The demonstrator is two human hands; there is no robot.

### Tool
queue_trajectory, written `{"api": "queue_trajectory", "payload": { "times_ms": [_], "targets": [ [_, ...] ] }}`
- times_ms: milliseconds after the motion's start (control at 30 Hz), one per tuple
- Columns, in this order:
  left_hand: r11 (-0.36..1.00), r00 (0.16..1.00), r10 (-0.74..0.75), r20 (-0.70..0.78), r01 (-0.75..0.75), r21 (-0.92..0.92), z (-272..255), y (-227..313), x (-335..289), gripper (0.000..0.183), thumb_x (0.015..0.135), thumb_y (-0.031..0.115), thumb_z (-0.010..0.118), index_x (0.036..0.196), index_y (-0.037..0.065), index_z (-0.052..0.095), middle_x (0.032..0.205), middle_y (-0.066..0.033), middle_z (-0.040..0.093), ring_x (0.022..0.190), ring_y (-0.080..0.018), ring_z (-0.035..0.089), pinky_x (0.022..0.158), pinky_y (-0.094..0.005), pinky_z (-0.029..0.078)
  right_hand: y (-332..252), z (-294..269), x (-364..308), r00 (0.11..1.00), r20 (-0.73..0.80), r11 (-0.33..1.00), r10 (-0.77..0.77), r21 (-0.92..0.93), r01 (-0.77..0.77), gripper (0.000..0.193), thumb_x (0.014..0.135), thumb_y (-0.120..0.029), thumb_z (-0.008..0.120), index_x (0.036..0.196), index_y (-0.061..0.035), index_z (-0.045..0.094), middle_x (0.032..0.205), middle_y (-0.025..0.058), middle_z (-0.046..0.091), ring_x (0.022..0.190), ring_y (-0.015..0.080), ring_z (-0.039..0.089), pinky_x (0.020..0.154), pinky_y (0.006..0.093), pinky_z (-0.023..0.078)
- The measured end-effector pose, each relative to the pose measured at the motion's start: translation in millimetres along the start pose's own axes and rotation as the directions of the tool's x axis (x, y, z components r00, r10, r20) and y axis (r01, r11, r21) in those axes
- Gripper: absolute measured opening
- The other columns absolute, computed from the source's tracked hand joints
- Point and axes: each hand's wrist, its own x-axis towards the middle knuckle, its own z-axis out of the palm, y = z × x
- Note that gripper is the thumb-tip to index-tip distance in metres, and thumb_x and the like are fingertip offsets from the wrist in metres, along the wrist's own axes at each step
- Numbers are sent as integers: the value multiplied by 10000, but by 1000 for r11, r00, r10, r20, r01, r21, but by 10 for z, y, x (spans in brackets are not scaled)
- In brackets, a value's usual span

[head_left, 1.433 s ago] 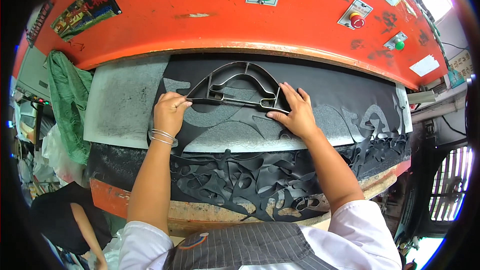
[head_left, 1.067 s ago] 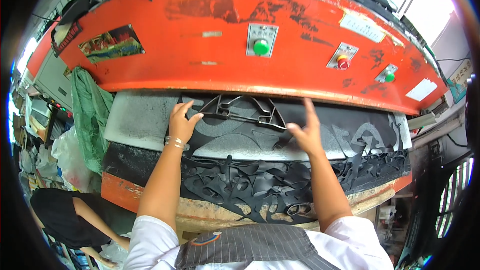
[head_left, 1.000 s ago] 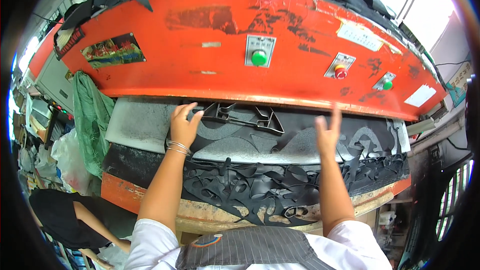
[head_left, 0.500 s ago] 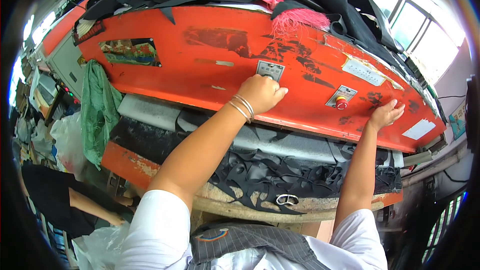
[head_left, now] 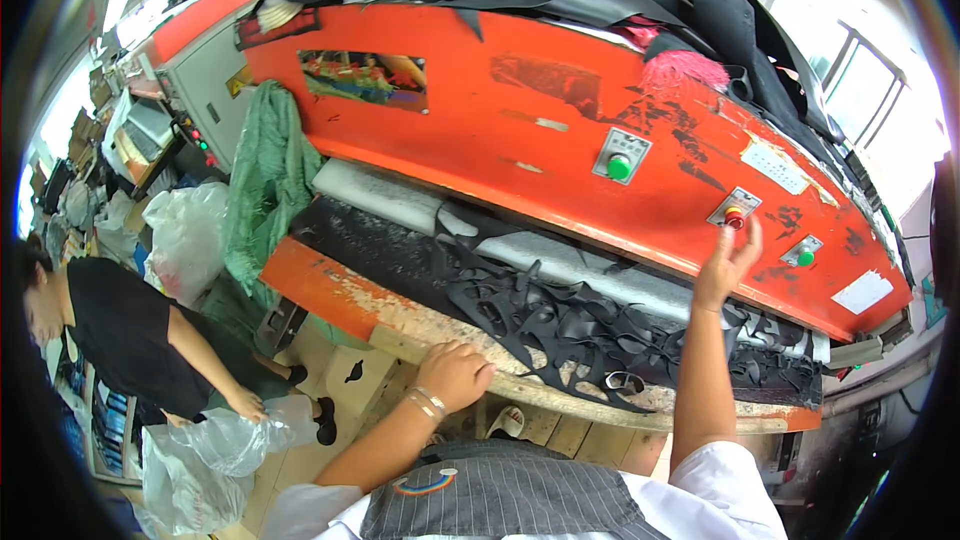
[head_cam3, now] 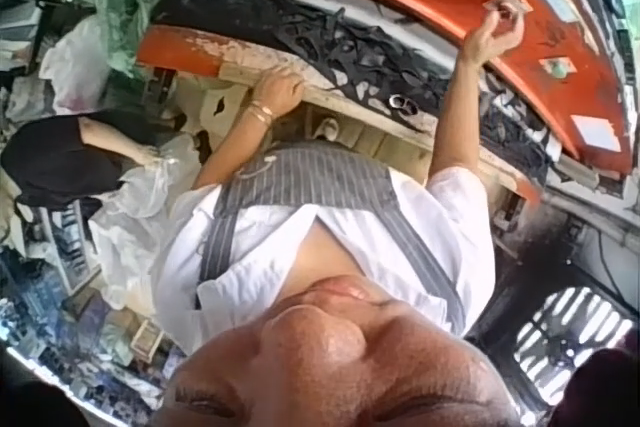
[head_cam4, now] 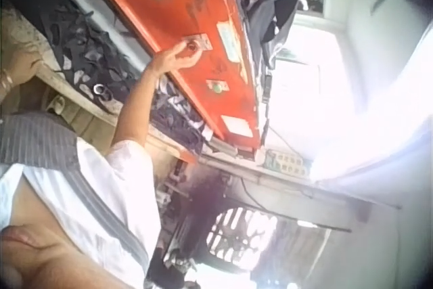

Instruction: Die-cut material pieces for shoes using an industrial hydraulic press.

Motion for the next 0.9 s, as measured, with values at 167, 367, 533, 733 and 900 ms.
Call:
{"api": "queue_trajectory", "payload": {
  "times_ms": [167,367,533,733,900],
  "targets": [
    [998,991,13,-134,-5,59,159,-53,-79,207,800,283,618,696,116,685,739,-38,633,794,-235,602,742,-396,451,-621,709,-660,944,311,993,-114,-7,122,514,816,-119,672,1284,-3,494,1229,162,536,1177,311,468,1026,406,335],
    [996,985,40,-168,-27,80,296,-185,-257,203,753,287,625,639,126,674,706,-28,627,733,-224,605,722,-382,454,-304,694,-849,843,526,982,115,-190,-16,420,827,-177,682,1195,-18,558,1162,165,583,1143,306,518,968,428,401],
    [993,985,121,-120,-117,33,466,-423,-377,213,750,293,618,642,119,676,675,-29,616,705,-231,615,663,-380,502,15,741,-1091,715,675,802,184,-524,288,593,734,-412,745,1189,-78,560,1172,159,580,1112,339,513,910,468,407],
    [973,971,229,-69,-230,-10,839,-770,-548,269,796,305,589,643,102,676,704,-35,645,720,-220,626,670,-361,515,0,1049,-1316,685,694,730,224,-585,354,843,704,-531,741,1366,-99,447,1265,189,517,1171,347,470,954,459,402],
    [922,961,244,-130,-272,-276,890,-979,-650,240,857,280,593,753,85,687,753,-24,655,716,-169,624,644,-326,520,-44,920,-1567,776,631,790,-3,-474,389,765,628,-400,838,1236,-59,524,1231,239,507,1132,380,464,974,420,395]
  ]
}}
